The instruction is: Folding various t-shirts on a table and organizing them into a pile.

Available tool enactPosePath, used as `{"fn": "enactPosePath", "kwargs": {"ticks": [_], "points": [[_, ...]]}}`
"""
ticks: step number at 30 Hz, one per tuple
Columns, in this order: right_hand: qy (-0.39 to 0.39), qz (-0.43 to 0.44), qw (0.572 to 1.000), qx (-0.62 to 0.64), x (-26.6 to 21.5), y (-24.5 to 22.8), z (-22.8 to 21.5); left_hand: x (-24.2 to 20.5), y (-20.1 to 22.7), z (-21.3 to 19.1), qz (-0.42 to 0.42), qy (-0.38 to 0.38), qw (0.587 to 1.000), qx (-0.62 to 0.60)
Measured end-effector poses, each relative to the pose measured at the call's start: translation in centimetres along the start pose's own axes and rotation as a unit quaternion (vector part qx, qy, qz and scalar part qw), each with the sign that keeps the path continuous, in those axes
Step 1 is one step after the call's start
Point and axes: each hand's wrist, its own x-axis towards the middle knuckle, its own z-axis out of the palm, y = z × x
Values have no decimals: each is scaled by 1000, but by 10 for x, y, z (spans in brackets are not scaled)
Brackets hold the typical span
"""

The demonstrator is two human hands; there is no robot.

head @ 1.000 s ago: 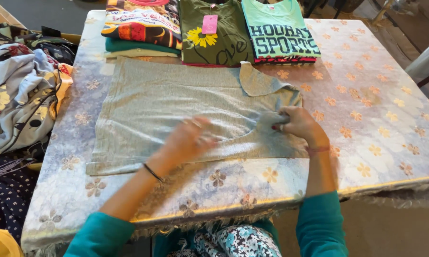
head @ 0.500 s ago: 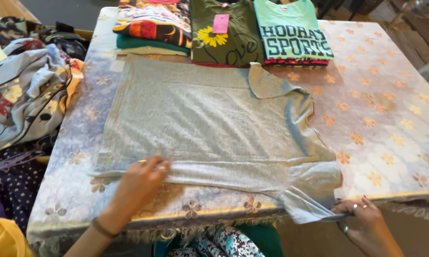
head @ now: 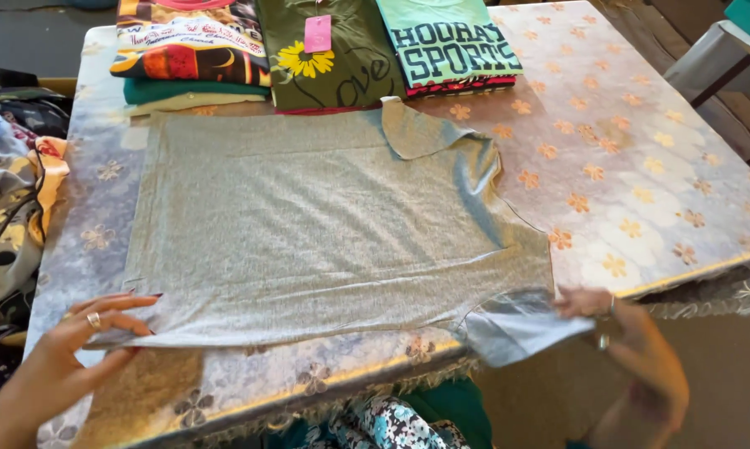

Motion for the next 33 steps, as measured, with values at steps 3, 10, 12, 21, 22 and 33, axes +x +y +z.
{"fn": "enactPosePath", "kwargs": {"ticks": [3, 10, 12, 21, 22, 33], "points": [[82, 76, 991, 75, 50, 30, -15, 36, 1, -16, -47, -42, 972, -226], [112, 202, 972, 35, 219, 86, -23, 121, -94, 18, -243, 26, 901, -358], [106, 209, 963, 131, 227, 166, -23, 120, -92, 16, -275, 27, 888, -367], [66, 236, 967, 71, 144, 97, -20, 95, -59, 9, -360, -10, 895, -263], [68, 262, 961, -62, 134, 88, -16, 94, -56, 9, -364, -15, 901, -236], [143, 229, 962, -41, 84, 122, -12, 63, -41, 14, -287, 2, 918, -275]]}}
